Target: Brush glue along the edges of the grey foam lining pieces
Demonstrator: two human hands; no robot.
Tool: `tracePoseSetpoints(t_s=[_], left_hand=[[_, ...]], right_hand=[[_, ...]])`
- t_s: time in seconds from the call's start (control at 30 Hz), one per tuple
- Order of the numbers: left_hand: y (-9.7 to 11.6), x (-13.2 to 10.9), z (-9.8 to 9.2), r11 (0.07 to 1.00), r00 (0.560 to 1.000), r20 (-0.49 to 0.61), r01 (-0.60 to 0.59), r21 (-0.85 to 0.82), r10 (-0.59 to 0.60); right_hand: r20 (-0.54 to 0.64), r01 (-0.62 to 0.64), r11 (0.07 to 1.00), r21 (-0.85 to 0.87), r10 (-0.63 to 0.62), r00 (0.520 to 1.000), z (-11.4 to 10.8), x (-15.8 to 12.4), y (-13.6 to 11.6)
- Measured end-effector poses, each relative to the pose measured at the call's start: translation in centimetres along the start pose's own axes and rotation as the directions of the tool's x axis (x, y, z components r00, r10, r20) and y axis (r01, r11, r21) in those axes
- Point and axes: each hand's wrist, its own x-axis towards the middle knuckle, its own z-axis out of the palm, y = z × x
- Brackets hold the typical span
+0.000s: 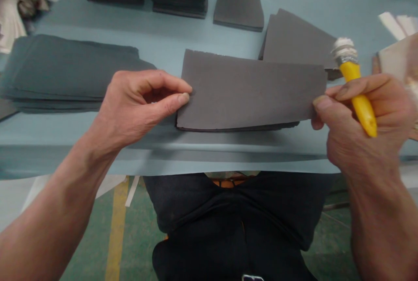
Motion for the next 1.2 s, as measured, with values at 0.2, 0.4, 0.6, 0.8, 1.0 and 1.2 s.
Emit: tracePoseSetpoints(t_s=[0.2,0.4,0.6,0.8,1.0,1.2], left_hand=[[0.0,-0.1,0.2,0.999,1.0,0.004,-0.028,-0.045,0.028],[-1.0,-0.2,0.2,0.997,0.996,0.028,-0.083,-0.005,0.083],[-1.1,0.0,0.3,0.993,0.993,0.026,-0.112,0.034,0.111],[-1.1,0.1,0.5,0.988,0.988,0.022,-0.152,0.021,0.152],[-1.2,0.1,0.4,0.976,0.981,0.04,-0.195,0.094,0.192],[-1.3,-0.1,0.5,0.968,0.979,0.038,-0.205,0.145,0.201]], right_hand=[[0.007,0.007,1.0,0.003,-0.007,1.0,-0.5,0.0,0.4],[-0.001,0.0,0.998,0.059,0.0,1.0,-0.5,-0.1,1.0],[0.008,0.019,0.998,0.064,-0.019,1.0,-0.6,0.0,1.3],[0.02,0.027,0.997,0.065,-0.029,0.999,-0.7,-0.1,1.5],[0.012,0.048,0.998,0.039,-0.049,0.999,-0.6,-0.2,1.3],[-0.001,0.041,0.997,0.061,-0.041,0.999,-0.5,-0.4,1.4]])
